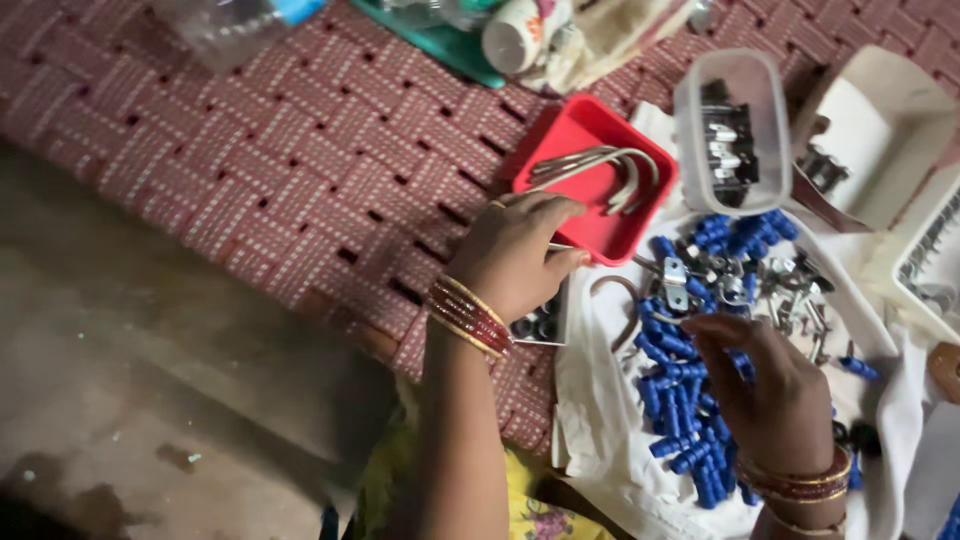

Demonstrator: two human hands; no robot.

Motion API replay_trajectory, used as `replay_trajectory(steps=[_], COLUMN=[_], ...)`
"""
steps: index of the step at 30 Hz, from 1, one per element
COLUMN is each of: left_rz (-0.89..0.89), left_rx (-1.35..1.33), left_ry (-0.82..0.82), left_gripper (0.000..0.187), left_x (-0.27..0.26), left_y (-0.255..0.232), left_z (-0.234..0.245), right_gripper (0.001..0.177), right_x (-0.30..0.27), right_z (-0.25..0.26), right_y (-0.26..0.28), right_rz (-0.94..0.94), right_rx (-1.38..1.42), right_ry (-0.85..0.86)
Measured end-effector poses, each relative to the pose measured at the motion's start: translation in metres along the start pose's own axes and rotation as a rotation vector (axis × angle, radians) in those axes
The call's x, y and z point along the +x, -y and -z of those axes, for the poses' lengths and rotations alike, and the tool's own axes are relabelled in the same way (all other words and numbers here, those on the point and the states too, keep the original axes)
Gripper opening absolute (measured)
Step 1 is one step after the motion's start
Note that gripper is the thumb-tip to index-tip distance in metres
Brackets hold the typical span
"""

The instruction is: The person sorts blue plastic parts and metal clips from various containers and assembles them by hand while sitting on a bed.

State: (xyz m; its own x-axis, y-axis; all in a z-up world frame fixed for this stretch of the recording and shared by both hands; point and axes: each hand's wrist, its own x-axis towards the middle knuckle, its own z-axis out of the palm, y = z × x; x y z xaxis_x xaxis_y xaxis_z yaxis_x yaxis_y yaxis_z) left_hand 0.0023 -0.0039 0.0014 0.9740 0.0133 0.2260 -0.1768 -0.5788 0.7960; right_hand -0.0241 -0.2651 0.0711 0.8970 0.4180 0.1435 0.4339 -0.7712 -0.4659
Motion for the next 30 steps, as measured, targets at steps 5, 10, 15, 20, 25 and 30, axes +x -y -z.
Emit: replay_trajectory(steps=[5, 10, 15, 20, 25, 30], left_rz=[-0.014, -0.109, -0.107, -0.130, -0.190, -0.247], left_rx=[-0.078, -0.032, -0.051, -0.035, 0.003, 0.020], left_ry=[0.175, 0.228, 0.321, 0.381, 0.384, 0.377], left_gripper=[0.048, 0.043, 0.038, 0.031, 0.026, 0.022], left_x=[0.009, 0.016, 0.019, 0.019, 0.018, 0.015], left_y=[-0.014, -0.034, -0.049, -0.055, -0.053, -0.050], left_z=[-0.016, -0.039, -0.062, -0.082, -0.101, -0.111], right_gripper=[0.018, 0.020, 0.018, 0.019, 0.016, 0.019], right_x=[-0.018, -0.037, -0.059, -0.070, -0.068, -0.069], right_z=[0.011, 0.019, 0.014, 0.000, -0.016, -0.028], right_y=[-0.017, -0.033, -0.059, -0.079, -0.101, -0.113], right_rz=[-0.098, -0.222, -0.286, -0.380, -0.290, -0.238], right_rx=[0.011, 0.035, 0.019, 0.126, 0.168, 0.192], right_ry=[-0.061, -0.128, -0.230, -0.295, -0.343, -0.364])
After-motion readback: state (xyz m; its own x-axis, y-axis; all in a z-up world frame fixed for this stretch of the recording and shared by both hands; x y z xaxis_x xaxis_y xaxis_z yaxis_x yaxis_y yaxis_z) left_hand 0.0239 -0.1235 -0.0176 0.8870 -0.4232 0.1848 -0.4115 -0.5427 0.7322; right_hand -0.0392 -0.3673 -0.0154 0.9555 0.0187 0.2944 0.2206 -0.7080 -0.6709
